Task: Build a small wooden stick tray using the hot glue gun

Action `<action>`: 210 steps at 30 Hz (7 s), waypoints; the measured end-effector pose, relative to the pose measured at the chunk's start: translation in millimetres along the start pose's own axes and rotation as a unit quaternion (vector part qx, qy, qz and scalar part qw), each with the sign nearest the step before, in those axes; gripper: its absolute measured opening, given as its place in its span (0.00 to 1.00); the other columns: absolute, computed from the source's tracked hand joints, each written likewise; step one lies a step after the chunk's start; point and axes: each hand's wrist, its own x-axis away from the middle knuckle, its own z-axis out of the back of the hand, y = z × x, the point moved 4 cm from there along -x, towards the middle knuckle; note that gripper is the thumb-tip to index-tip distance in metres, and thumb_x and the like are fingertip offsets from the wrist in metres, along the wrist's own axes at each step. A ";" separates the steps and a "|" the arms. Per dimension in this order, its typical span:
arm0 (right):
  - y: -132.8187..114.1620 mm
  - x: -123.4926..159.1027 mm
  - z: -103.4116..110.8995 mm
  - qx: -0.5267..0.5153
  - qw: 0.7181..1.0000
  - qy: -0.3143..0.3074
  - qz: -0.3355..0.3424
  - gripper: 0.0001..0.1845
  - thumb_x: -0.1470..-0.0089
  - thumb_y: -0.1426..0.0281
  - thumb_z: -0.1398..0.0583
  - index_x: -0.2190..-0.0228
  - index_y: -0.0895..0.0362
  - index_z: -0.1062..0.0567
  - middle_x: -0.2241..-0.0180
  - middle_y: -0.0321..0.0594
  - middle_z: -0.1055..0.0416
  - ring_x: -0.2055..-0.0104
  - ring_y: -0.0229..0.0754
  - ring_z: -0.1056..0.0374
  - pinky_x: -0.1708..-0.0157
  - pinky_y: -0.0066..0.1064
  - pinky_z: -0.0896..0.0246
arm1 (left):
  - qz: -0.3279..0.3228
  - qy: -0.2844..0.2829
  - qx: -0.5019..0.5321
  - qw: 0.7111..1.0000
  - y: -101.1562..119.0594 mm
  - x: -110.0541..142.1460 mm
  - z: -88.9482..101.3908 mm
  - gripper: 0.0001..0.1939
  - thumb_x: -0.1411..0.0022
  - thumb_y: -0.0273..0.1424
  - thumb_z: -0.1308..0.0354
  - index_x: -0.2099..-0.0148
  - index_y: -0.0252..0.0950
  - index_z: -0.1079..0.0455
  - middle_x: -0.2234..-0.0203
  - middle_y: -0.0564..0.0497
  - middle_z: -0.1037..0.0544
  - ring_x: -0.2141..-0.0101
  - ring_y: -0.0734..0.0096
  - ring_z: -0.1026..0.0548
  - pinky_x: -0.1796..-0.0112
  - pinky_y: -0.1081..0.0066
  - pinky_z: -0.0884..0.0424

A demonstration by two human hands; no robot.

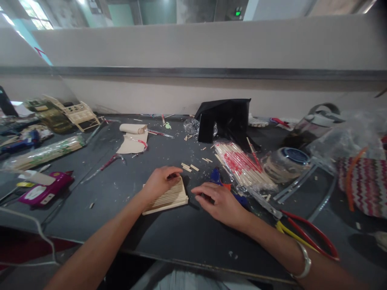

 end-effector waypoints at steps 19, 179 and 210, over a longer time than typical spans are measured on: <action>-8.1 1.5 -9.7 -0.037 0.998 -0.034 -0.035 0.10 0.47 0.72 0.38 0.60 0.58 0.26 0.72 0.35 0.29 0.74 0.34 0.36 0.73 0.24 0.41 | -0.002 0.005 -0.049 0.999 3.7 0.5 -6.7 0.10 0.42 0.27 0.44 0.57 0.39 0.26 0.66 0.51 0.22 0.66 0.70 0.25 0.65 0.73 0.30; 5.4 -3.2 13.0 -0.026 0.990 -0.055 -0.127 0.10 0.47 0.73 0.39 0.61 0.56 0.24 0.66 0.36 0.24 0.68 0.35 0.30 0.66 0.26 0.38 | -0.179 0.162 -0.121 0.963 72.1 135.8 -49.2 0.05 0.46 0.26 0.42 0.71 0.37 0.35 0.75 0.54 0.25 0.74 0.70 0.34 0.70 0.67 0.44; 4.4 -8.6 5.0 -0.007 0.994 -0.062 -0.086 0.07 0.42 0.72 0.43 0.65 0.56 0.24 0.66 0.38 0.23 0.63 0.38 0.28 0.62 0.28 0.37 | -0.159 0.178 -0.115 0.964 67.9 137.4 -56.8 0.04 0.45 0.25 0.44 0.72 0.38 0.35 0.76 0.53 0.26 0.74 0.70 0.36 0.70 0.66 0.46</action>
